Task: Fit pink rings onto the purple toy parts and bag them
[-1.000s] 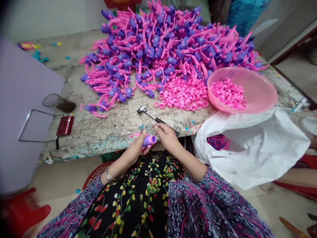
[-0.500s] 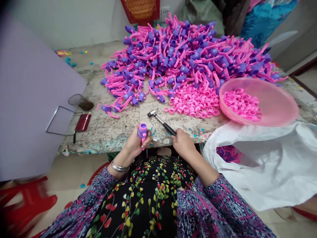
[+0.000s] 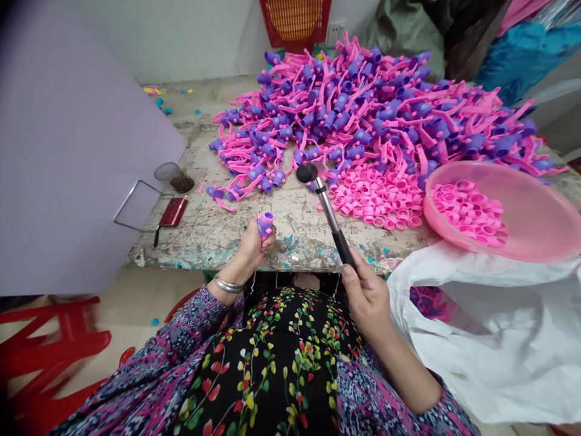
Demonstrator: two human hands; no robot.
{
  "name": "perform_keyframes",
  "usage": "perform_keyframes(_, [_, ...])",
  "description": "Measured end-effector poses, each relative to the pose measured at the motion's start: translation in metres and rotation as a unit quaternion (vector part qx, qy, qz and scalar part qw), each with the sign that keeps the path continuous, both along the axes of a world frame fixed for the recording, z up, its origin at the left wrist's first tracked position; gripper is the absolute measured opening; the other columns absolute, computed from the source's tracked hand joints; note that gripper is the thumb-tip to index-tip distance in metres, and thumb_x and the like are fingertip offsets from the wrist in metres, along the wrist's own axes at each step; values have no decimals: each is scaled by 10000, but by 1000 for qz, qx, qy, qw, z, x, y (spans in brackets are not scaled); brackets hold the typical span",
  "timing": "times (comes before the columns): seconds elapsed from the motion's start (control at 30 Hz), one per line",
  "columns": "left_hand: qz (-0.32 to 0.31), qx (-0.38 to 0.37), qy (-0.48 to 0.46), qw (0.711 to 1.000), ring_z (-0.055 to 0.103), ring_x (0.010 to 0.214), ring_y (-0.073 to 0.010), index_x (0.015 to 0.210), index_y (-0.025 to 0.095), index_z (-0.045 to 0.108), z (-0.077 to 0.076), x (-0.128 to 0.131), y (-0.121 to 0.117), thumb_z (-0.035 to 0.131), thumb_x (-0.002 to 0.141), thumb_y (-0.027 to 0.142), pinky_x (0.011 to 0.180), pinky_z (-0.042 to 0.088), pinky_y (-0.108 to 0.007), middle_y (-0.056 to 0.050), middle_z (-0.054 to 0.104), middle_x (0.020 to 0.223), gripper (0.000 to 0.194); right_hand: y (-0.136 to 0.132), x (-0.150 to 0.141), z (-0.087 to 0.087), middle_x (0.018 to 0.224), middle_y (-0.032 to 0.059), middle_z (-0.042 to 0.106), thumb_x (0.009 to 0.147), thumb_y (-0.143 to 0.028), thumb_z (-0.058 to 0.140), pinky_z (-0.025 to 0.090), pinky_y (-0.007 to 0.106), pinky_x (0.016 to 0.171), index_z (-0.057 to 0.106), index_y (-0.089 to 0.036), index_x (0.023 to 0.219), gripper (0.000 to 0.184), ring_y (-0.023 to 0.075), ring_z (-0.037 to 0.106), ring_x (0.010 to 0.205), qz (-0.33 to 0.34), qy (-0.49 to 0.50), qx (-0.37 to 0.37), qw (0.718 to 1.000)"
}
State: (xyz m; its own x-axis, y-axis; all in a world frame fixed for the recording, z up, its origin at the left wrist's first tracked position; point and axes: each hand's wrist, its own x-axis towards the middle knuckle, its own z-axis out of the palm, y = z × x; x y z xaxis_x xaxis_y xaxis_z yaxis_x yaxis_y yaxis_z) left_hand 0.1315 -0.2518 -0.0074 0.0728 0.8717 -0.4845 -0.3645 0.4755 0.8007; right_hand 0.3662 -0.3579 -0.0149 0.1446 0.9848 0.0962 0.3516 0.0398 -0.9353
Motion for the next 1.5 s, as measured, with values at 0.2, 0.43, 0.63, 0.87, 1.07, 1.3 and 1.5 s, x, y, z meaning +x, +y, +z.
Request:
perform_keyframes(0.2, [-4,5,36,999,146,272,-64,573,211,398,8,9,0,115,985,540,334,103,-210,65,247,325,598,2,-12,-2,1092,58,755,887,-463,587,522,492,971,688,-241,1244,433,305,679,1079,74,-2,-55,996])
perform_keyframes(0.43, [3,-19,48,999,123,274,-62,575,212,388,10,6,3,107,988,516,333,86,-203,67,233,315,585,-7,-15,0,1005,54,768,887,-461,585,559,437,919,683,-251,1250,431,294,703,1036,30,15,-28,999])
perform_keyframes(0.63, [3,-6,42,999,147,270,-60,568,210,398,12,6,0,143,980,557,334,99,-207,66,245,321,595,5,-15,-11,1234,64,708,909,-523,534,491,465,1020,668,-233,1269,481,292,642,1183,28,-23,-45,998])
perform_keyframes(0.87, [-66,-20,-27,997,146,272,-63,571,202,434,14,8,-10,122,976,561,333,126,-192,56,254,314,624,39,-4,-22,953,95,764,969,-433,437,505,361,678,585,-264,1364,454,285,699,802,82,-363,-75,925])
perform_keyframes(1.07, [-113,-38,-100,988,266,282,-79,625,171,537,14,10,-20,86,975,571,346,204,-192,13,361,333,697,42,-18,-28,969,131,648,1004,-369,379,399,308,574,491,-262,1445,467,225,605,679,98,-520,-65,846])
perform_keyframes(1.3, [-128,-64,-171,975,624,516,-170,917,112,651,19,15,-24,51,966,624,528,488,-260,-106,662,634,790,39,-13,-33,949,151,572,972,-249,413,403,357,673,553,-220,1385,437,267,531,821,78,-563,-11,823])
perform_keyframes(1.5, [-102,-86,-195,972,699,742,-194,1077,120,651,16,34,-31,186,1002,568,711,539,-308,-131,726,863,651,34,-18,-7,1062,158,602,964,-348,475,437,436,861,616,-168,1265,378,290,542,981,84,-346,58,933])
